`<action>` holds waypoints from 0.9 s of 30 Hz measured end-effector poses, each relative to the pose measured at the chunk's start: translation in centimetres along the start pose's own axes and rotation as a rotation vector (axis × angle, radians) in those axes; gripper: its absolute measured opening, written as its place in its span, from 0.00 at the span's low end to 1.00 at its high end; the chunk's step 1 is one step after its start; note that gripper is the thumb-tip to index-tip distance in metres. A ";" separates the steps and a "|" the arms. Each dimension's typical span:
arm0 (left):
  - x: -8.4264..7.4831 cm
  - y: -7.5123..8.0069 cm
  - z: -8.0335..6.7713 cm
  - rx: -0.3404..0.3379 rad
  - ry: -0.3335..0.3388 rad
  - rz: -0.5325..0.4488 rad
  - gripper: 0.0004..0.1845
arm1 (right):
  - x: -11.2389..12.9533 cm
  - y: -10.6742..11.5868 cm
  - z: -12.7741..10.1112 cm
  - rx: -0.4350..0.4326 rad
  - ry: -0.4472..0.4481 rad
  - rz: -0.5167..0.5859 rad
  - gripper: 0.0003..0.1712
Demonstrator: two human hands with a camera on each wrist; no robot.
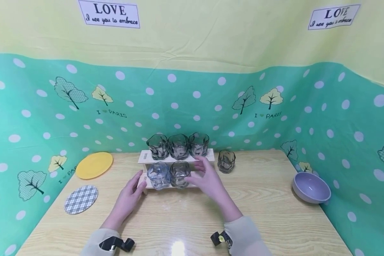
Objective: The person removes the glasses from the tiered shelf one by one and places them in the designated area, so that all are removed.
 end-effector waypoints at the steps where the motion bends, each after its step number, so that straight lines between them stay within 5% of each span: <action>1: 0.0 0.0 0.0 -0.002 0.000 0.000 0.39 | -0.2 -0.2 0.0 0.004 -0.006 0.008 0.56; 27: -0.3 0.0 -0.2 -0.008 -0.014 -0.003 0.38 | -2.5 -3.1 -0.4 0.040 -0.066 0.030 0.64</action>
Point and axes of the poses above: each hand's wrist, its own z-axis towards the middle knuckle, its own y-axis out of the back of the hand, x = y × z, the point moved 9 cm from there along z, towards the middle knuckle, and after that the axes turned 4 degrees about -x, right-handed, at the moved point
